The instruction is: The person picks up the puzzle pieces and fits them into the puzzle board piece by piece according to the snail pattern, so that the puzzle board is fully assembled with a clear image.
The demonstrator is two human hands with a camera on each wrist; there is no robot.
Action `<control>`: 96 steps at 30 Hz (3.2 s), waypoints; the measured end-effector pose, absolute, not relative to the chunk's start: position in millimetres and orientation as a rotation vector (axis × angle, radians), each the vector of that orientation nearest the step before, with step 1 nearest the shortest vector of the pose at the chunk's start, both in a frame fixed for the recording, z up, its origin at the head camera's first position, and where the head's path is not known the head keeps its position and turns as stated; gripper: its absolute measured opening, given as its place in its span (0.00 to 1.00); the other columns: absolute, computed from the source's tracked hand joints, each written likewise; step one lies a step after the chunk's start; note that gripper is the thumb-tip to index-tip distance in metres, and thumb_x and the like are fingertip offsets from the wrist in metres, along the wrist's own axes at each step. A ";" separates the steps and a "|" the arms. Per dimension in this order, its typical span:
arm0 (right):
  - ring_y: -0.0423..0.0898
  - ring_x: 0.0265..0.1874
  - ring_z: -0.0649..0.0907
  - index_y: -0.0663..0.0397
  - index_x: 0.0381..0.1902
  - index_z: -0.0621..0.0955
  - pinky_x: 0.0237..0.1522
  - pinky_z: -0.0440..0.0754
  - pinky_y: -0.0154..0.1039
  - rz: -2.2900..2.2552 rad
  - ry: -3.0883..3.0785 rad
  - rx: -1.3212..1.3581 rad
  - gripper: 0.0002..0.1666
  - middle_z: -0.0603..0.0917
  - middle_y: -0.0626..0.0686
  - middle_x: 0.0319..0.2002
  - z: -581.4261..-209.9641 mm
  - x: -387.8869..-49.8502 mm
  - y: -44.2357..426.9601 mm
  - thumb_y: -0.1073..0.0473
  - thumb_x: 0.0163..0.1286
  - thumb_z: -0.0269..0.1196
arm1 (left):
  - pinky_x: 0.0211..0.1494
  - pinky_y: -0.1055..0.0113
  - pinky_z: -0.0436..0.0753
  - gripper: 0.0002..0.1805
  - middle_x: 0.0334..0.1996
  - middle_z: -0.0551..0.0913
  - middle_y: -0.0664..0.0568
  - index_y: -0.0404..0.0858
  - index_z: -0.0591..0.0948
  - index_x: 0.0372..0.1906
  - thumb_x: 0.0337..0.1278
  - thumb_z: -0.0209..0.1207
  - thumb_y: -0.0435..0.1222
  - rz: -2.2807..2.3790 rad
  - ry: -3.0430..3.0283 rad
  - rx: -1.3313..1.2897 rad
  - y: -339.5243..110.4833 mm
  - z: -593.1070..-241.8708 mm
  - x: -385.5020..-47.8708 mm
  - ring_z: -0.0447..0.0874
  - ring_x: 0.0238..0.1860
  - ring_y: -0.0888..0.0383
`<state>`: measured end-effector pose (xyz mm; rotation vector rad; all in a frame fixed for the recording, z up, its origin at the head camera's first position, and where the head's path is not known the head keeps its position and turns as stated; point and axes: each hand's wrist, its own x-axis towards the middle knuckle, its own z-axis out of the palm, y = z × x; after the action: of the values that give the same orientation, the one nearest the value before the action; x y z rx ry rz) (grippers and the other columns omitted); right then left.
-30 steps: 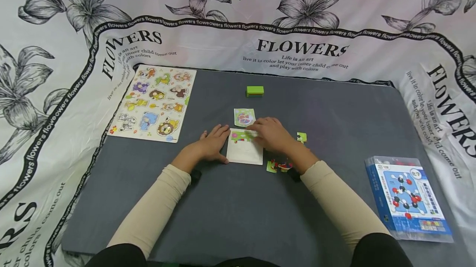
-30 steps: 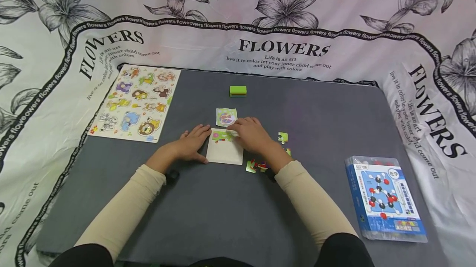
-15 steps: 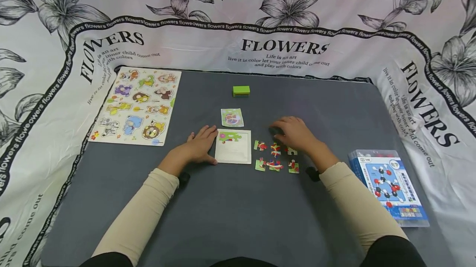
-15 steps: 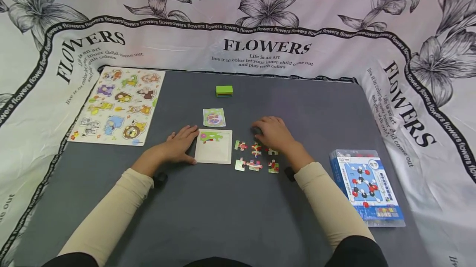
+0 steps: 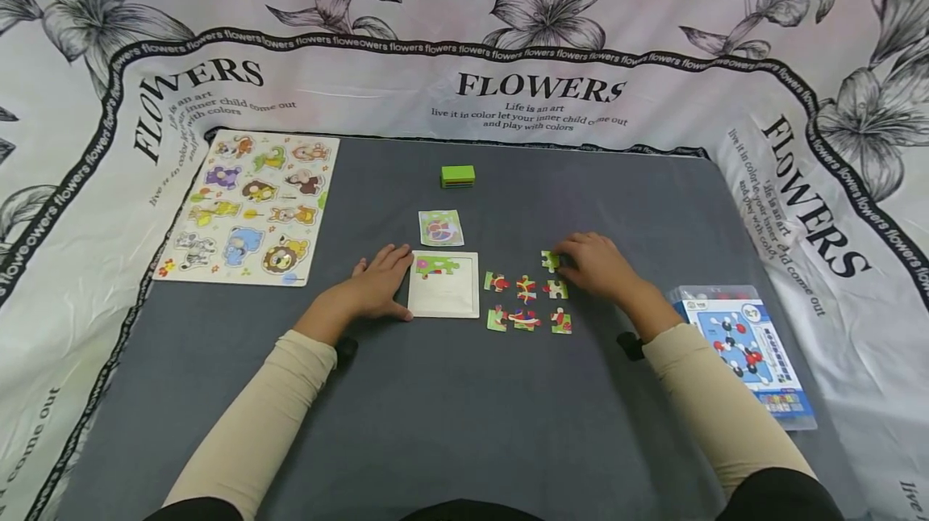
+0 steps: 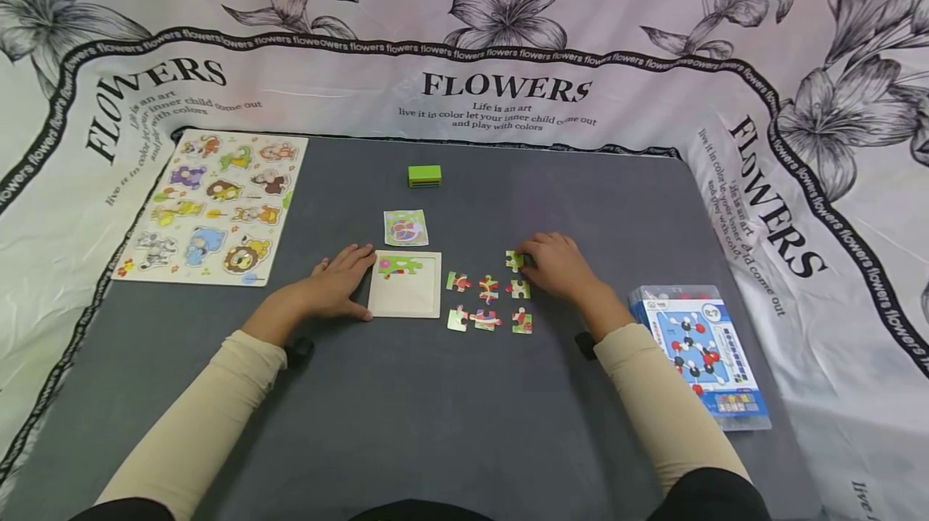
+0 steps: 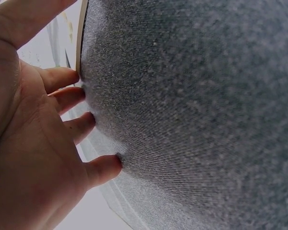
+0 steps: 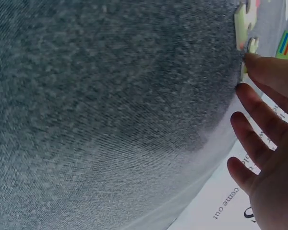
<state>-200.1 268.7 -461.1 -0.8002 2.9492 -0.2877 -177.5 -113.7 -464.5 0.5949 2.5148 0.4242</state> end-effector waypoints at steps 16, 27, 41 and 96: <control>0.61 0.47 0.81 0.59 0.42 0.85 0.53 0.73 0.59 -0.269 3.035 -0.876 0.13 0.85 0.60 0.46 -463.6 -203.3 262.2 0.63 0.58 0.71 | 0.70 0.33 0.45 0.57 0.78 0.41 0.43 0.34 0.49 0.77 0.51 0.69 0.50 0.420 2.516 0.587 -115.5 -468.5 -177.6 0.33 0.78 0.43; 0.57 0.46 0.81 0.57 0.45 0.86 0.54 0.74 0.56 -0.390 3.014 -1.027 0.15 0.85 0.57 0.44 -452.6 -205.4 221.8 0.60 0.59 0.71 | 0.71 0.35 0.44 0.57 0.78 0.41 0.44 0.35 0.48 0.77 0.52 0.69 0.50 0.431 2.496 0.610 -114.0 -461.0 -183.1 0.33 0.78 0.44; 0.56 0.51 0.80 0.52 0.46 0.86 0.60 0.70 0.57 -0.467 2.909 -1.108 0.15 0.85 0.54 0.46 -465.0 -201.8 148.8 0.58 0.61 0.71 | 0.72 0.35 0.44 0.57 0.78 0.41 0.44 0.36 0.48 0.77 0.52 0.69 0.50 0.450 2.488 0.600 -117.5 -462.3 -179.8 0.33 0.78 0.45; 0.52 0.48 0.82 0.50 0.47 0.87 0.50 0.80 0.49 -0.117 2.945 -1.092 0.12 0.85 0.51 0.51 -473.5 -191.4 115.1 0.59 0.66 0.65 | 0.72 0.35 0.44 0.57 0.78 0.40 0.45 0.36 0.47 0.78 0.52 0.69 0.50 0.404 2.503 0.609 -122.6 -467.1 -178.5 0.32 0.78 0.46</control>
<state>-191.4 115.1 -473.5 -1.0918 2.9454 -0.1169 -178.5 -122.6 -467.1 0.6088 2.5035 0.4044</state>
